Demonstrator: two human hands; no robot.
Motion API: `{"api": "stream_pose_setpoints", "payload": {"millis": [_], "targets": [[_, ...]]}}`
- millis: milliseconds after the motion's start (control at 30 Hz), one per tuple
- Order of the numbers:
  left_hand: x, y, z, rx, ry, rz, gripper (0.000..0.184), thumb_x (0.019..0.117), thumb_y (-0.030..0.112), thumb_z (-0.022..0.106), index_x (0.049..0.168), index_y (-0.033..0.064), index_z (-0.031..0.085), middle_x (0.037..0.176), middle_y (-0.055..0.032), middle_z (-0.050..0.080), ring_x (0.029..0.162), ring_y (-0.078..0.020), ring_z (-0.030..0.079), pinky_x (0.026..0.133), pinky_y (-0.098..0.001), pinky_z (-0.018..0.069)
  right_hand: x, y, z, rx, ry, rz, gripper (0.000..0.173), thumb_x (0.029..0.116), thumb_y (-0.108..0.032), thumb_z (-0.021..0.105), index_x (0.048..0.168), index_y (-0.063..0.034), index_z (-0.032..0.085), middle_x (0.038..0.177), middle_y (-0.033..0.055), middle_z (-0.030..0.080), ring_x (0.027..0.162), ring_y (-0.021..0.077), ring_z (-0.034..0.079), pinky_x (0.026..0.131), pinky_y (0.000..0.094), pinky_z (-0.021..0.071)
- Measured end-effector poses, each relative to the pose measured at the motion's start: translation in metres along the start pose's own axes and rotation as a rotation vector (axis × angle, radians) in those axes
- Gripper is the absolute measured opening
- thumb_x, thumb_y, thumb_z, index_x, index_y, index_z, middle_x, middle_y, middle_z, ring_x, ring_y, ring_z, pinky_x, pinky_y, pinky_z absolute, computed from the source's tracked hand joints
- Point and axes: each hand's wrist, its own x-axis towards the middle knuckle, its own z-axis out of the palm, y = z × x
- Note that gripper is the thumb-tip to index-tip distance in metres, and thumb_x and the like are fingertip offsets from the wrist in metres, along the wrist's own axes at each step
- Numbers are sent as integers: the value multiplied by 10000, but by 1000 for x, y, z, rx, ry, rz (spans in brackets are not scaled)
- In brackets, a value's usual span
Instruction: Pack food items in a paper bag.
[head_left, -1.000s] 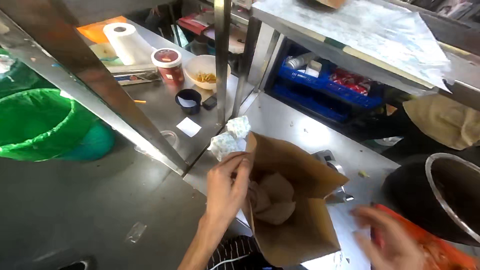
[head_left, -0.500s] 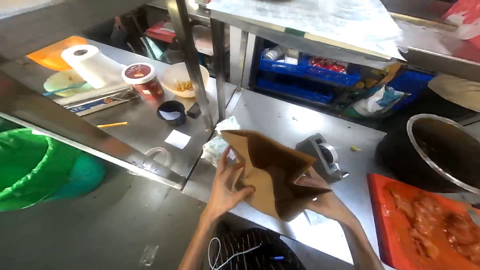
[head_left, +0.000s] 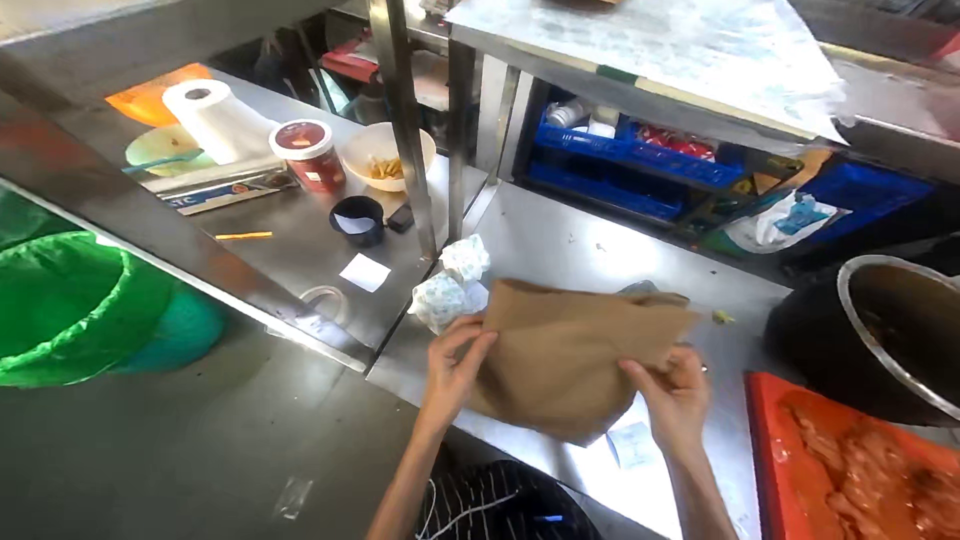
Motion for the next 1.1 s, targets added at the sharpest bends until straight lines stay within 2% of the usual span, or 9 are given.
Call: {"api": "stream_pose_setpoints", "payload": {"millis": [100,200,367,533,700,800,900,1000,1100], "targets": [[-10,-11,15,-10,74,-22,110,931,174,709,998,88,698,944,21,737,916,-82,707,858,-297,604,5,19,-2,12,-27,151,608,809,-102,761,1331,-62,450,828,-54,755,736,61,732,703,255,624],[-17,-8,13,-10,-77,-81,712,796,349,855,1320,12,510,1098,-15,724,1039,-94,692,950,-324,581,4,19,-19,-46,-285,143,672,792,-358,847,1328,-66,566,1095,-55,743,1004,57,709,915,287,604],[7,3,3,84,-317,-213,170,877,214,787,962,69,758,902,32,770,863,-30,726,831,-266,617,24,15,-21,-170,-576,132,154,940,-262,710,922,-117,759,860,-83,757,818,-5,709,775,241,607],[26,-16,-14,171,-516,-255,208,960,251,700,905,60,763,820,20,735,790,-11,682,779,-243,574,33,23,-29,-183,-619,137,139,967,-226,674,976,-106,745,889,-66,752,841,9,707,797,240,604],[24,-16,-28,-51,-729,-166,323,988,24,497,1208,36,734,1186,-26,743,1111,-59,675,1023,-300,536,28,41,-48,73,-717,213,237,986,-285,593,1059,-196,799,1062,-59,768,1012,43,695,932,289,568],[19,-24,-32,-98,-694,-177,382,978,-12,410,1039,63,780,1046,24,763,1016,-15,678,960,-268,547,28,49,-55,109,-734,161,347,1048,-288,485,862,-218,769,891,-104,734,929,7,666,891,254,537],[16,-28,-37,-79,-727,-172,372,1003,42,393,978,69,763,992,31,738,998,-21,655,952,-279,533,23,42,-59,102,-784,238,371,1014,-329,434,900,-185,757,955,-87,722,1000,32,642,945,289,503],[14,-20,-49,-11,-824,-151,316,1010,101,446,1043,74,759,1144,-34,714,1149,-90,624,1029,-314,503,7,36,-55,-32,-743,80,231,964,-368,666,986,-150,741,1031,-43,729,1059,62,656,974,321,531],[17,-7,-70,40,-1029,-106,437,943,337,659,1322,120,669,1427,-108,589,1371,-194,509,1135,-401,444,-9,31,-45,-102,-601,10,128,902,-203,751,971,-112,693,1012,-23,713,1039,62,655,969,321,539]]}}
